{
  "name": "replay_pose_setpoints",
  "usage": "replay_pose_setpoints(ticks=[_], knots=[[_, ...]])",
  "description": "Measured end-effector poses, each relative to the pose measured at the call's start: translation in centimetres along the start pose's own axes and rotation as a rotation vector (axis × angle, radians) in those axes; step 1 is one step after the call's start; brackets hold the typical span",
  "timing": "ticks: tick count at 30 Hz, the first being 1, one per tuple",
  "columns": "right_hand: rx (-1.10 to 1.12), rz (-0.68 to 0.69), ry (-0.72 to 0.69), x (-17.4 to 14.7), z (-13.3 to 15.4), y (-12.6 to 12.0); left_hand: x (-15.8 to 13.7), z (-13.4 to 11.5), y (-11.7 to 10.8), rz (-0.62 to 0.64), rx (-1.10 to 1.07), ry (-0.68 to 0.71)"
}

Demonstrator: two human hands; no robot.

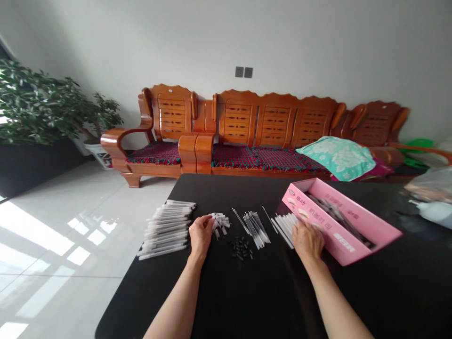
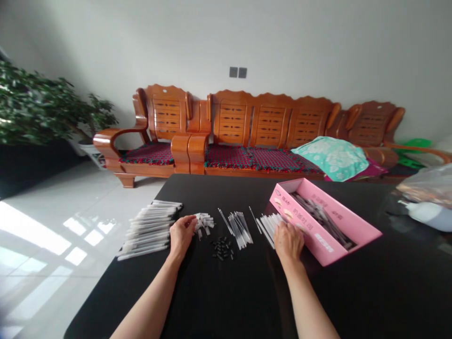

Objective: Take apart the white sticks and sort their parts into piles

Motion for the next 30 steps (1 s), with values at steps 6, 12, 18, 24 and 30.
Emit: replay_pose_setpoints(ticks=[6,12,18,24,30], knots=[[0.009,0.011,-0.07,0.1,-0.3,1.3,-0.3,-1.9,-0.3,-0.056,0.137,0.174],[0.046,-0.01,-0.054,0.3,-0.1,0.9,-0.3,-2.0,-0.4,-0.057,0.122,0.174],[0.136,0.174,-0.036,0.0,3.4,0.9,-0.5,-2.4,-0.6,-0.075,0.112,0.193],[0.143,0.364,-0.003,-0.5,6.4,2.0,-0.6,-2.6,-0.9,-0.076,0.097,0.192],[0.198,0.354,0.021,-1.2,7.5,2.0,-1.0,-3.0,-0.6,-0.057,0.008,0.186]])
Point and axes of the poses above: each hand's wrist, its own x-axis towards the middle knuckle, its own y-axis out of the palm, z = x × y, the point moved 9 cm from there along x, towards the middle knuckle, and after that the axes turned 5 degrees about -z, right-handed, at the moved point
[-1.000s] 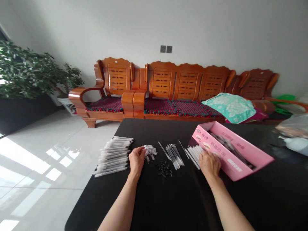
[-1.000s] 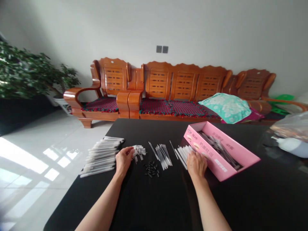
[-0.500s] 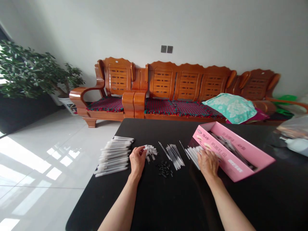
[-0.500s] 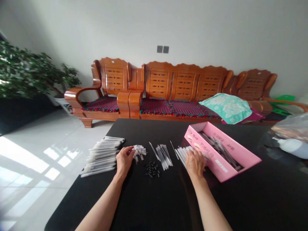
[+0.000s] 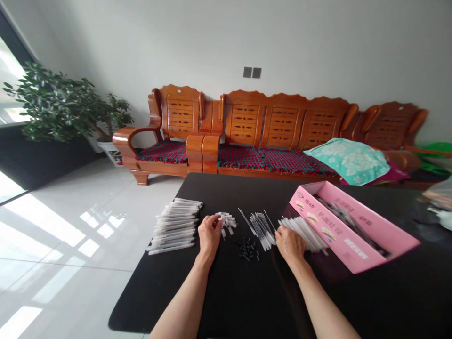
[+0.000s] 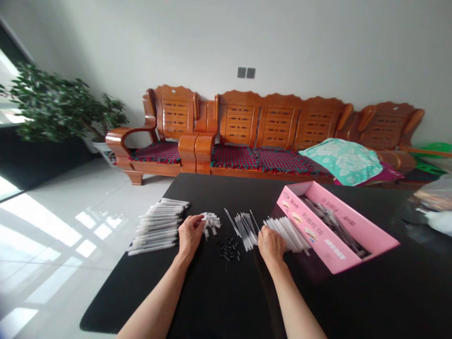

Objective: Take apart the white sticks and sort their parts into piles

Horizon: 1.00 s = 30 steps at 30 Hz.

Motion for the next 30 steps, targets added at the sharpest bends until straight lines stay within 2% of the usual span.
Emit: replay_pose_setpoints(ticks=[4,8,10,13,17,19,24,30], knots=[[0.044,-0.027,0.007,-0.8,0.7,-0.3,-0.9,-0.6,0.7,0.032,-0.133,0.011],[0.087,-0.047,0.047,-0.9,0.8,-0.6,-1.4,-1.2,0.5,0.059,-0.128,0.044],[0.108,-0.109,0.085,-0.8,0.8,-1.0,-1.0,-1.3,-0.3,0.056,-0.061,0.063],[0.164,-0.249,0.108,-1.1,1.4,-1.6,0.5,-0.9,-2.8,-0.022,0.107,0.083],[0.287,-0.46,0.014,-2.2,2.8,-2.5,3.1,1.0,-6.8,-0.121,0.375,0.054],[0.322,-0.529,-0.035,-2.9,3.2,-2.9,4.0,1.7,-8.1,-0.127,0.525,0.097],[0.326,-0.561,-0.054,-3.3,3.0,-3.1,4.8,3.2,-8.6,-0.014,0.747,0.209],[0.332,-0.559,-0.057,-3.2,3.1,-3.1,4.8,3.7,-8.9,0.005,0.8,0.22]])
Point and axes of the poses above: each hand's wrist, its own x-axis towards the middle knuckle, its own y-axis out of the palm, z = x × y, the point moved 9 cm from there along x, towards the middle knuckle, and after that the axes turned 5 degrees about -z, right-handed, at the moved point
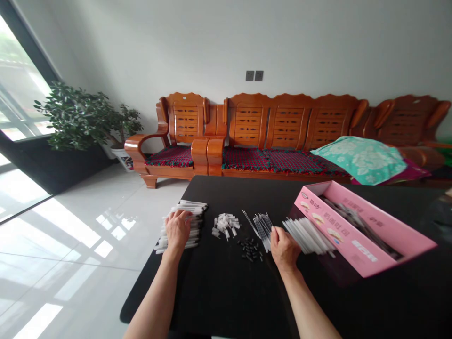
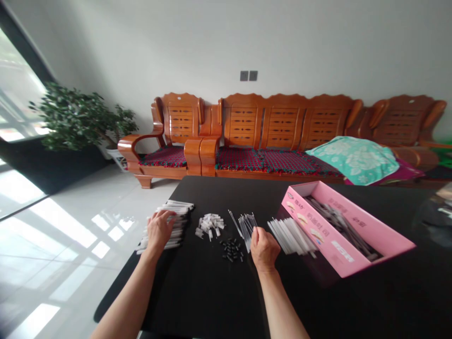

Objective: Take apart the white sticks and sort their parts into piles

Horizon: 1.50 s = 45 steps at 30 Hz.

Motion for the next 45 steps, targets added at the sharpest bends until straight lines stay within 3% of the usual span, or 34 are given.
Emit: replay_pose_setpoints(ticks=[8,12,14,17,22,25,28,30,33,35,39,42,45], knots=[[0.008,0.006,0.009,0.0,0.0,0.0,-0.1,-0.1,-0.5,-0.009,-0.021,0.089],[0.043,-0.036,0.01,0.1,0.3,-0.6,0.0,-1.4,-2.1,-0.081,-0.135,0.145],[0.098,-0.062,-0.011,0.1,0.9,-0.9,0.0,-3.6,-3.2,-0.133,-0.237,0.199],[0.209,-0.069,-0.082,0.1,2.4,-1.3,-0.8,-9.4,-4.2,-0.146,-0.419,0.366],[0.333,0.011,-0.179,0.0,4.2,-1.3,-3.6,-18.4,-2.7,-0.033,-0.577,0.522],[0.358,0.061,-0.204,-0.2,4.7,-1.4,-5.2,-21.2,-1.3,0.028,-0.63,0.566],[0.341,0.114,-0.233,-0.4,5.3,-1.1,-6.0,-21.9,-0.5,0.056,-0.681,0.583],[0.33,0.117,-0.228,-0.4,5.4,-1.0,-6.0,-21.2,-0.6,0.02,-0.747,0.513],[0.364,0.051,-0.172,-0.2,5.0,-1.5,-5.2,-18.3,0.1,-0.03,-0.89,0.21],[0.394,-0.006,-0.145,-0.1,4.8,-2.0,-5.3,-16.9,2.2,0.099,-1.018,-0.019],[0.407,-0.007,-0.202,-0.2,5.8,-2.3,-6.6,-17.1,6.9,0.493,-1.455,-0.399],[0.405,0.046,-0.274,-0.5,7.0,-2.0,-6.7,-16.7,8.1,0.505,-1.732,-0.614],[0.395,0.089,-0.3,-0.6,7.6,-1.7,-6.4,-15.9,8.4,0.462,-1.815,-0.682]])
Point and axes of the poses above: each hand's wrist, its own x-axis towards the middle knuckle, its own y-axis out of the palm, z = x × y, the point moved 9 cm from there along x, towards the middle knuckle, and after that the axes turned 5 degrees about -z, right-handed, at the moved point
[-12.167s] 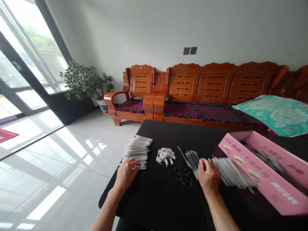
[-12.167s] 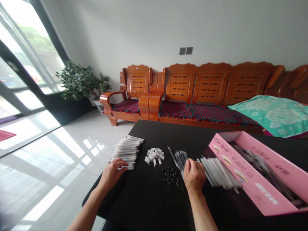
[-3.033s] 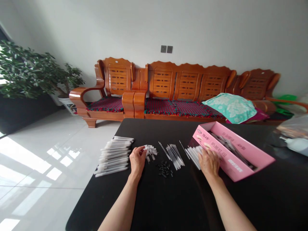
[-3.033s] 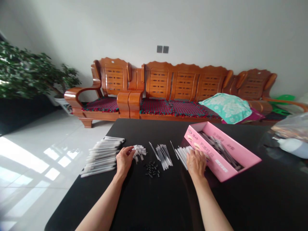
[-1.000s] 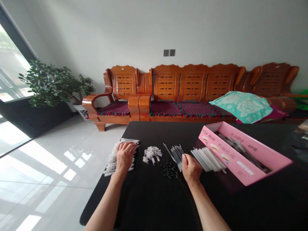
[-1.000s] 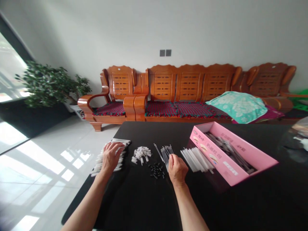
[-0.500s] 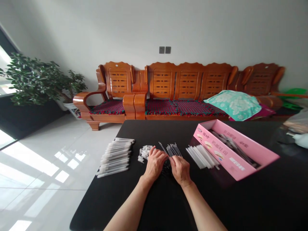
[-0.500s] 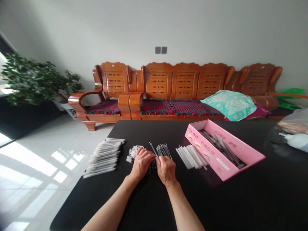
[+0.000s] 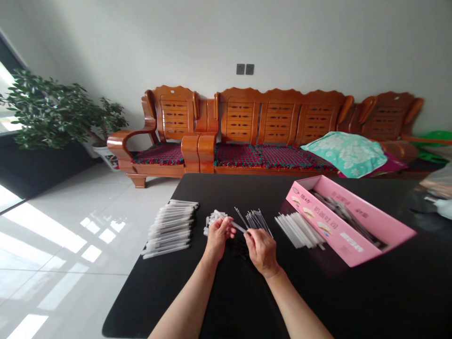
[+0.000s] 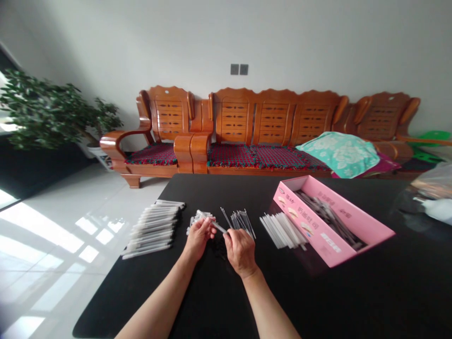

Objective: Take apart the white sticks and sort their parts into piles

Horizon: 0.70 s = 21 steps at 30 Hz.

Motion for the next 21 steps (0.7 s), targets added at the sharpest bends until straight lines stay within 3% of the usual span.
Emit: replay_pose_setpoints(ticks=[13,21], knots=[[-0.037,0.114,-0.052,-0.2,0.7,1.3,0.5,-0.3,-0.7,-0.009,-0.009,0.058],[0.003,0.055,-0.023,-0.3,0.0,1.0,0.9,-2.7,-3.1,-0.186,-0.031,0.152]])
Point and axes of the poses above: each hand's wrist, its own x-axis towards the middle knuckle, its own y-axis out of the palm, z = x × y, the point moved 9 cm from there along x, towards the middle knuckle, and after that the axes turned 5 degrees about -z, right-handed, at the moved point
